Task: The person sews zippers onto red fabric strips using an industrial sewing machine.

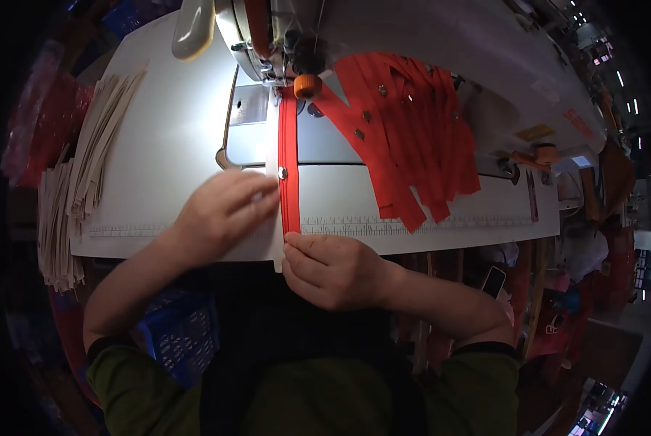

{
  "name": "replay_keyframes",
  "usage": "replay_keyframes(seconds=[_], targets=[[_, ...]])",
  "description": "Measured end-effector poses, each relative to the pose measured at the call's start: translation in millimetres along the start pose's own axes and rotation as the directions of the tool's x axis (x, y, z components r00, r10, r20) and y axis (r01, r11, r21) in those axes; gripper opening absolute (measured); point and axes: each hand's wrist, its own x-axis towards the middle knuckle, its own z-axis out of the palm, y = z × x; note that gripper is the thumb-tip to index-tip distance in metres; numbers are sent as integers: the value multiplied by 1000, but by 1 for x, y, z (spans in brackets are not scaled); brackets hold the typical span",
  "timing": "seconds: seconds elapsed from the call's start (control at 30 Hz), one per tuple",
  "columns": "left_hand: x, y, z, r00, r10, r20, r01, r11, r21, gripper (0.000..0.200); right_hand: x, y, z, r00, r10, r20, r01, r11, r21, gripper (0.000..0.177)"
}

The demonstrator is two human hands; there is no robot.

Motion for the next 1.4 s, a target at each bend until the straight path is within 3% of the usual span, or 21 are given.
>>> replay_keyframes(seconds=[0.3,0.6,0.97,1.03,1.17,1.4], targets=[[16,-31,-2,996,82,-32,-83,996,-16,37,9,10,-10,988,-111,105,105,993,61,13],[23,-40,-9,999,32,39,-29,995,-96,30,13,14,-9,981,-149,122,139,986,90,11],[28,-55,-6,1000,5,25,-3,996,-86,30,17,25,0,994,-95,47,92,994,61,8],[29,-59,-7,999,-8,49,13,995,-100,38,16,28,2,996,-81,39,78,995,56,8],[35,-64,-6,999,-5,50,11,994,-107,41,17,32,-2,990,-47,133,35,995,96,12],[37,-62,0,999,-37,5,37,999,-36,34,19,41,3,994,-8,113,-2,997,81,10]])
